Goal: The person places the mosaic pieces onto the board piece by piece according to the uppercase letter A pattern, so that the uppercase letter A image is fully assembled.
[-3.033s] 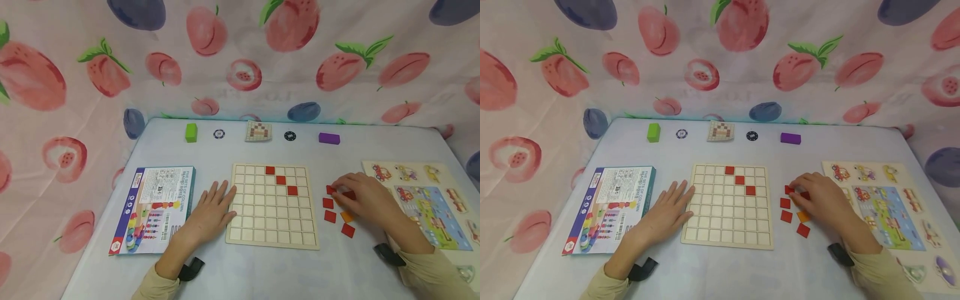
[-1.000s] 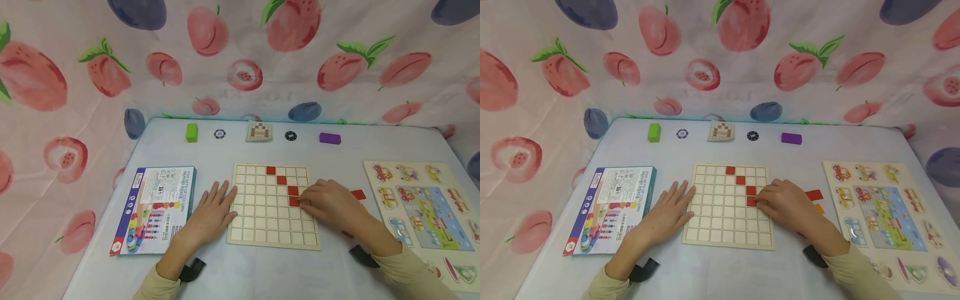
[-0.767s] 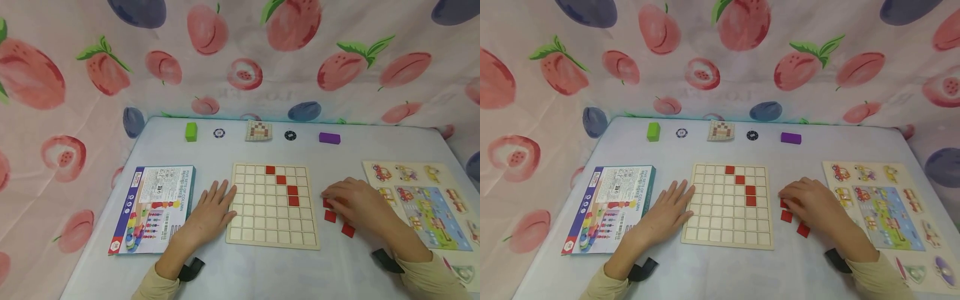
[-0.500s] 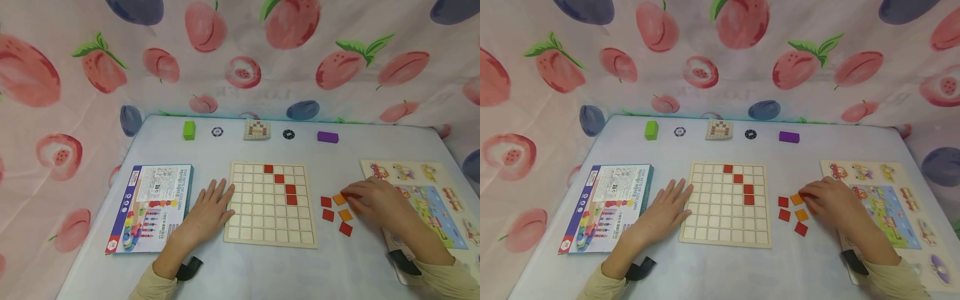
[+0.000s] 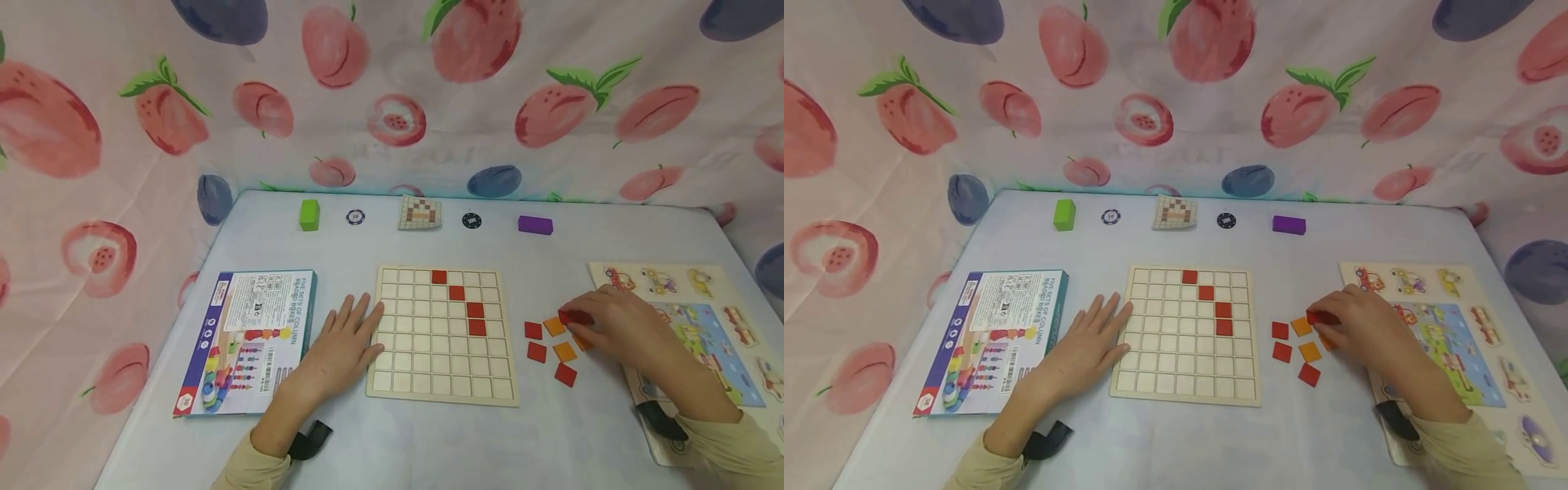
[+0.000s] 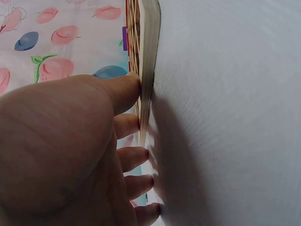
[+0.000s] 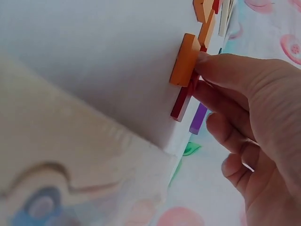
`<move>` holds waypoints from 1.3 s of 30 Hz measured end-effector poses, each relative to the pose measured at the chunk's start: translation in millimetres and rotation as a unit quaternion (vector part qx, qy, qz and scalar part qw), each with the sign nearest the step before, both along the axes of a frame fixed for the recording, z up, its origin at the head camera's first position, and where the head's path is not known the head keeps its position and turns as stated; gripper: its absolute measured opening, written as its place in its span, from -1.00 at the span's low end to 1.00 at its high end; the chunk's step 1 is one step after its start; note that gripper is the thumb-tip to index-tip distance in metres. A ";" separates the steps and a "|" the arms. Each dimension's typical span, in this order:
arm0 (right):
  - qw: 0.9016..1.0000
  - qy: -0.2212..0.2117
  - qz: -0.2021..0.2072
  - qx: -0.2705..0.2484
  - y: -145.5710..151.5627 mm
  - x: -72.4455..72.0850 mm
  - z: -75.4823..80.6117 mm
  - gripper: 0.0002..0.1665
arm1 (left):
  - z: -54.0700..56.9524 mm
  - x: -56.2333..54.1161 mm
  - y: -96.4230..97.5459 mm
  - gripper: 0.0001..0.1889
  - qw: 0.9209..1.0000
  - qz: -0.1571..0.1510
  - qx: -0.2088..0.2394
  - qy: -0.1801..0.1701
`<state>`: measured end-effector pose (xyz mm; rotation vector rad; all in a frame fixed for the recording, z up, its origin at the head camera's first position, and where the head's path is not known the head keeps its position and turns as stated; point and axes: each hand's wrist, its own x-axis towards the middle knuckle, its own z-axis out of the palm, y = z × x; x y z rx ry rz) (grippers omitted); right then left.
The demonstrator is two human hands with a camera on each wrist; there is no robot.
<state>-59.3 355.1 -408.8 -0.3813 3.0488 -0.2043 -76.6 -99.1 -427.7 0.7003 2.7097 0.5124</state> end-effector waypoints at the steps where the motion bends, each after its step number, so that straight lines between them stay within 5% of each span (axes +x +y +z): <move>1: 1.000 0.005 0.000 0.002 -0.1 -0.3 0.1 -0.59 | 0.1 0.1 0.0 -0.27 1.000 0.000 0.000 0.000; 10: 0.996 0.070 0.024 -0.042 -24.3 2.5 3.7 -0.62 | 1.7 0.7 0.5 -0.29 1.000 0.000 -0.004 0.005; 17: 0.984 0.107 0.129 -0.063 -78.5 7.6 3.7 -0.67 | 1.5 0.8 0.8 -0.28 1.000 0.002 -0.007 0.001; 24: 0.972 0.116 0.192 -0.072 -109.0 11.5 -2.9 -0.71 | -0.8 0.1 0.5 -0.27 1.000 0.000 -0.014 0.001; 39: 0.973 0.120 0.185 -0.063 -110.9 9.0 -12.5 -0.80 | 0.2 1.3 1.5 -0.29 1.000 0.005 -0.003 0.004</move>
